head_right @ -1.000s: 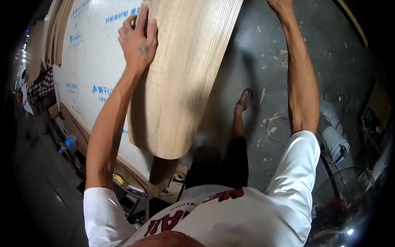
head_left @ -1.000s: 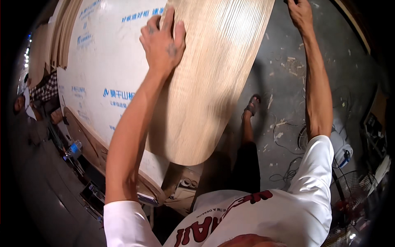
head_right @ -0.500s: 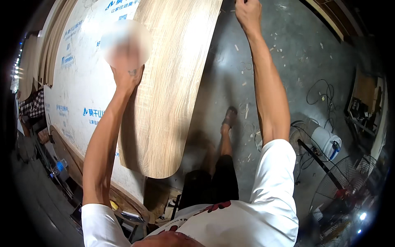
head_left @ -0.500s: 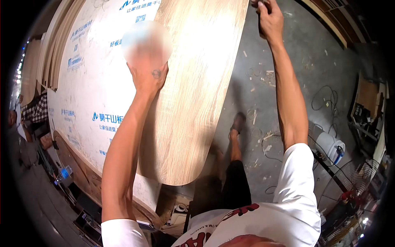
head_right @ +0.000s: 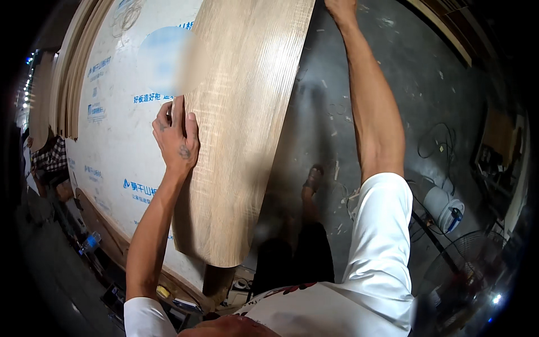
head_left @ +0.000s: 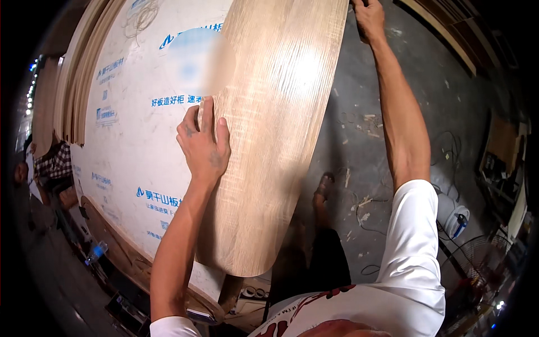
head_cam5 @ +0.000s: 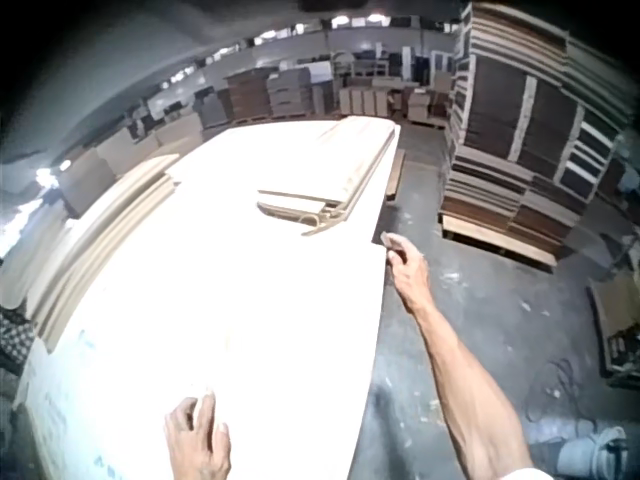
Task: The person trims the edges of wood veneer panels using a utility knife.
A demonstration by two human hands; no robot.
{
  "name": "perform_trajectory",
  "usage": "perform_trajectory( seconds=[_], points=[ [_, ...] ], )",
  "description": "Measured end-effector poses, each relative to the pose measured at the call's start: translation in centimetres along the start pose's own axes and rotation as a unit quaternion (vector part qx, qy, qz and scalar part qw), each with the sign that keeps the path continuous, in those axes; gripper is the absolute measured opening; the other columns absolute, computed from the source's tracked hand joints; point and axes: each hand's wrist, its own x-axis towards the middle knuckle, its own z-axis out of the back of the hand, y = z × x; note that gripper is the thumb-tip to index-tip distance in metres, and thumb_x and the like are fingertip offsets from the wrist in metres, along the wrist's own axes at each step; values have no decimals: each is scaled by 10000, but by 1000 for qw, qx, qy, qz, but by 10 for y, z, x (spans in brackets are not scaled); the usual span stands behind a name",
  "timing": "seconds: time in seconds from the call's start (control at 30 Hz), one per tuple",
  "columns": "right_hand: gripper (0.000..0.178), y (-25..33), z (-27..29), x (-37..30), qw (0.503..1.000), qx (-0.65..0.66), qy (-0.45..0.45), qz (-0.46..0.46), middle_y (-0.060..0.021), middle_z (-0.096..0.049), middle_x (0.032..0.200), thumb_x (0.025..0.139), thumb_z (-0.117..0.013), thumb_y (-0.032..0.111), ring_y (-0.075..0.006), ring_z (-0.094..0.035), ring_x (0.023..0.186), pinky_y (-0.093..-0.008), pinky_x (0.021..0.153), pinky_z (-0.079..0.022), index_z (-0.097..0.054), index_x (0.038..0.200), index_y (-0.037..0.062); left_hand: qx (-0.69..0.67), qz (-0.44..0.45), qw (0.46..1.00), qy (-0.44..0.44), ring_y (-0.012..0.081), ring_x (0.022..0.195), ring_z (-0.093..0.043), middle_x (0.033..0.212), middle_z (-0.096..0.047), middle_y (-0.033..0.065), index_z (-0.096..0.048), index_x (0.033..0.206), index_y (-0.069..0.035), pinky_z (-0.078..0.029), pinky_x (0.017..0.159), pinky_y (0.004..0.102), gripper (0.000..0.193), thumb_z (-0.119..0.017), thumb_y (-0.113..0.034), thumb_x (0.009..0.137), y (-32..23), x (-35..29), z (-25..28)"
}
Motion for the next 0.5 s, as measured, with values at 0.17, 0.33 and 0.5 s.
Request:
perform_trajectory(
  seconds=[0.17,0.33,0.5],
  points=[
    [322,-14,-5,9,999,3,-7,43,-133,-734,1127,951,-554,26,-238,-689,1058,-339,937,-527,-660,1249,91,-21,-4,1000,1,355,1215,-396,1402,-453,236,-485,1494,-110,-295,1078,492,544,-541,-308,990,0,2,2],
    [289,-14,1,-8,986,68,137,-60,-112,-747,1085,974,-536,30,-204,-693,1030,-327,919,-528,-668,1224,88,-4,-3,1000,0,357,1219,-397,1400,-453,236,-495,1486,-102,-293,1078,496,537,-534,-316,995,8,-2,-1],
    [283,20,24,-78,996,31,78,23,-125,-746,1055,972,-524,7,-184,-696,986,-317,892,-532,-669,1204,76,-14,-20,1000,-20,359,1227,-400,1397,-460,233,-512,1473,-98,-292,1077,497,524,-525,-325,1001,-1,0,-6]
  ],
)
